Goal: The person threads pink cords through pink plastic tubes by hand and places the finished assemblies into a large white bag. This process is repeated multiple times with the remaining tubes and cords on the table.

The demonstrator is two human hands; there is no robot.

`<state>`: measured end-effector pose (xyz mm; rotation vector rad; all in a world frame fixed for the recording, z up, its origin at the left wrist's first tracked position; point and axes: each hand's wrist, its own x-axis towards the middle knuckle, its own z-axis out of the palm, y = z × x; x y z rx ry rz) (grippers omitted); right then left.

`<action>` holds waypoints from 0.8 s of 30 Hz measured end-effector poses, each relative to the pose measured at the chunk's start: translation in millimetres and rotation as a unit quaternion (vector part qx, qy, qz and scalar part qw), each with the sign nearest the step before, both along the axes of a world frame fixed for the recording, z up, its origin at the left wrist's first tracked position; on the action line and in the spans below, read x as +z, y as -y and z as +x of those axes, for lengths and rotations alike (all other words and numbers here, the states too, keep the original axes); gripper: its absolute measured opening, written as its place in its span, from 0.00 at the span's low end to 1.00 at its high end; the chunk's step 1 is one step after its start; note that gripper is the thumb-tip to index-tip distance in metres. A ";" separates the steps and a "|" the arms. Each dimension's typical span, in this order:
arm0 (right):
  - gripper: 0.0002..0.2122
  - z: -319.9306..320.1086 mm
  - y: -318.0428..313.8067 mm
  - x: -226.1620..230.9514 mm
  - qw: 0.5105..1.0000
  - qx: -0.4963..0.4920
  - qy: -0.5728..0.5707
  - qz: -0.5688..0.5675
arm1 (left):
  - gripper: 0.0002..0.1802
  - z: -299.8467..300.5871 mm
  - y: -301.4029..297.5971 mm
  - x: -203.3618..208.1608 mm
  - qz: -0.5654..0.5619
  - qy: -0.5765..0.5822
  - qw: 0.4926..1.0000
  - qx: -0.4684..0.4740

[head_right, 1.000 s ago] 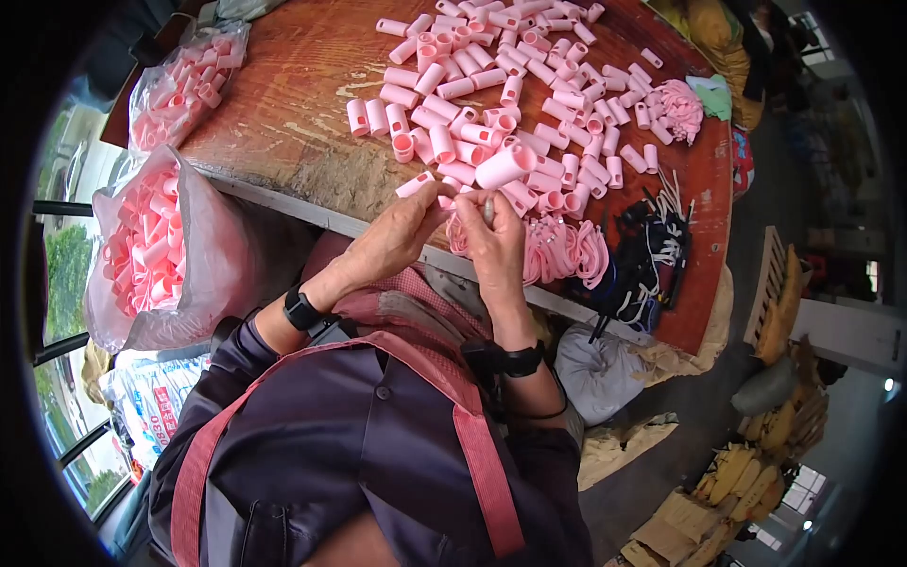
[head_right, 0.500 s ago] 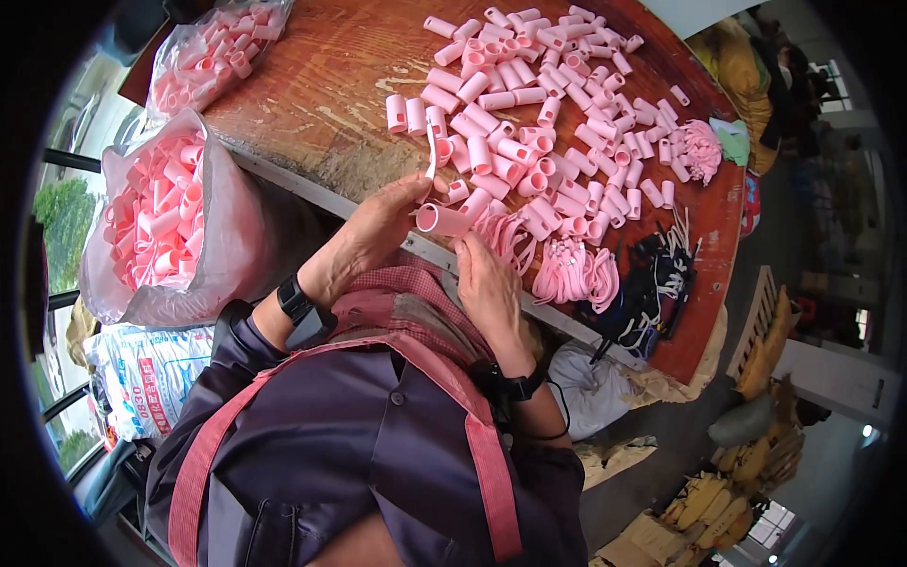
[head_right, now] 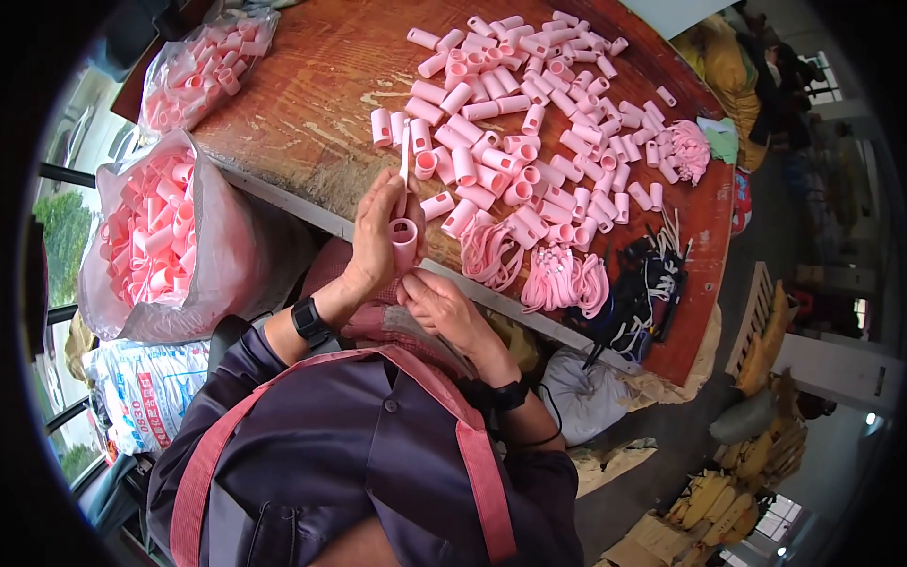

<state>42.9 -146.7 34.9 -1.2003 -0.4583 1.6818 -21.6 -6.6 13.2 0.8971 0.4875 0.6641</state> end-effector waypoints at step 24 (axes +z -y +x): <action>0.15 13.6 24.9 -16.9 0.918 -0.033 -0.373 0.128 | 0.27 21.9 15.9 55.4 0.062 0.045 0.996 -0.046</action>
